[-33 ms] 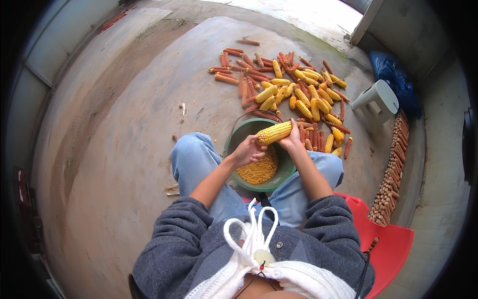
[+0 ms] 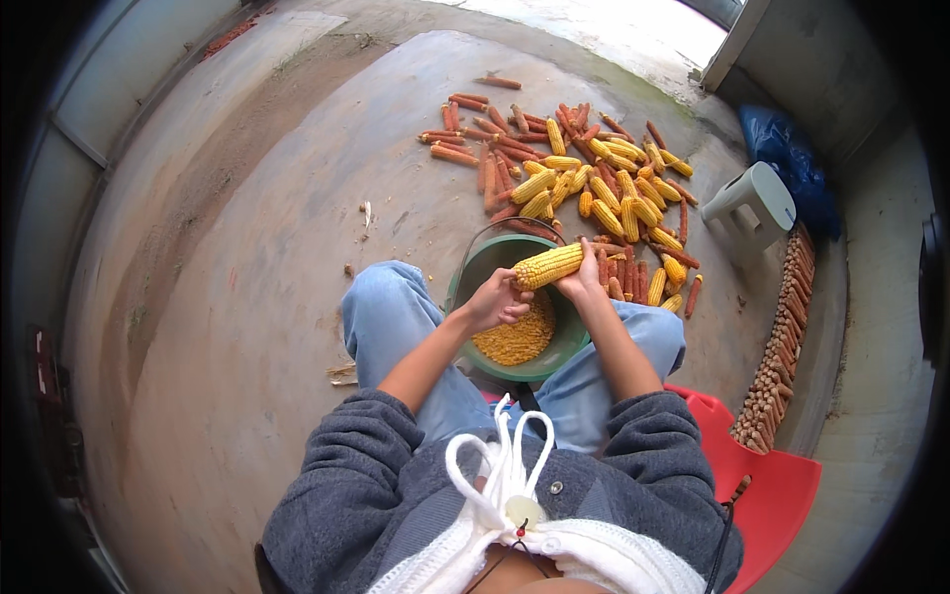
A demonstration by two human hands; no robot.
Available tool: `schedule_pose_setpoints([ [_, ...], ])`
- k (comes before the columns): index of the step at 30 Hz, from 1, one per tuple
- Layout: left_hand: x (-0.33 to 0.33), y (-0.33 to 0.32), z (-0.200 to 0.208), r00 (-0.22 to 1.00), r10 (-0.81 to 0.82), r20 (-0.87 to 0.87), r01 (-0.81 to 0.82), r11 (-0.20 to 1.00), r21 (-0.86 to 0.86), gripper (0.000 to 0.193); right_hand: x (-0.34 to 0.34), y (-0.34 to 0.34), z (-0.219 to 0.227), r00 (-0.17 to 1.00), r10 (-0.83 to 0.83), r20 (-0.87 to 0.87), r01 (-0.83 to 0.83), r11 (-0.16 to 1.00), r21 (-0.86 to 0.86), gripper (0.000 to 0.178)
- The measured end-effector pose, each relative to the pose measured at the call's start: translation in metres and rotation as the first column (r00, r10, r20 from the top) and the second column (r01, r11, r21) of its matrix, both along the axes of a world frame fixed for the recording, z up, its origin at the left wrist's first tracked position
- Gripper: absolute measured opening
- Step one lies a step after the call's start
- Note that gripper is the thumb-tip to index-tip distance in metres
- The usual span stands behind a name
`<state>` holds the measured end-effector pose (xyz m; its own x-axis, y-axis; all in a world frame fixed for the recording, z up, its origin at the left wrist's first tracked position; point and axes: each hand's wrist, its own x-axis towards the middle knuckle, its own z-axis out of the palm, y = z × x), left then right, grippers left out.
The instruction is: The person sits cross-legged on the floor and removes corn kernels from dried cobs by hand, dropping the kernels into a green bucket. The person handles multiple cobs, rotating them to remove kernels, and places the stripped cobs aside.
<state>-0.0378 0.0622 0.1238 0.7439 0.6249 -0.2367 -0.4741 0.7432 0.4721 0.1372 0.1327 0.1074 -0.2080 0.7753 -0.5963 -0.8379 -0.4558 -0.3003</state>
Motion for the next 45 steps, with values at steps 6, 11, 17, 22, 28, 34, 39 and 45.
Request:
schedule_pose_setpoints([
  [6,-0.003,-0.001,-0.002,0.999,-0.016,0.032,0.020,0.993,-0.118,0.033,0.000,0.001,-0.026,0.999,-0.031,0.030,0.031,0.999,-0.015,0.049],
  [11,-0.003,0.004,-0.006,0.998,-0.061,-0.005,0.059,0.981,-0.183,0.031,0.003,-0.002,-0.030,0.995,-0.072,0.071,0.074,0.997,-0.013,0.050],
  [17,0.002,0.006,-0.011,0.981,-0.071,-0.180,0.046,0.989,-0.137,0.034,0.007,-0.003,-0.043,0.981,-0.137,0.140,0.135,0.991,0.022,0.053],
  [22,0.006,0.005,-0.008,0.961,-0.102,-0.258,0.079,0.992,-0.098,0.031,0.006,-0.011,-0.032,0.972,-0.179,0.150,0.183,0.983,-0.015,0.051],
  [28,0.005,0.008,-0.005,0.934,-0.035,-0.356,0.017,0.998,-0.055,0.031,0.010,-0.012,-0.033,0.970,-0.214,0.116,0.220,0.975,-0.042,0.048],
  [34,0.006,0.007,0.002,0.978,-0.030,-0.208,0.014,0.997,-0.076,0.044,0.009,-0.013,-0.021,0.967,-0.203,0.154,0.202,0.979,0.022,0.047],
  [39,0.006,0.006,-0.004,0.979,-0.011,-0.205,-0.009,0.995,-0.095,0.049,0.010,-0.015,-0.023,0.986,-0.155,0.063,0.159,0.985,-0.067,0.048],
  [45,0.006,0.002,-0.001,0.993,0.044,-0.107,-0.046,0.999,-0.018,0.044,0.008,-0.014,-0.011,0.983,-0.170,0.063,0.174,0.983,-0.053,0.048],
])
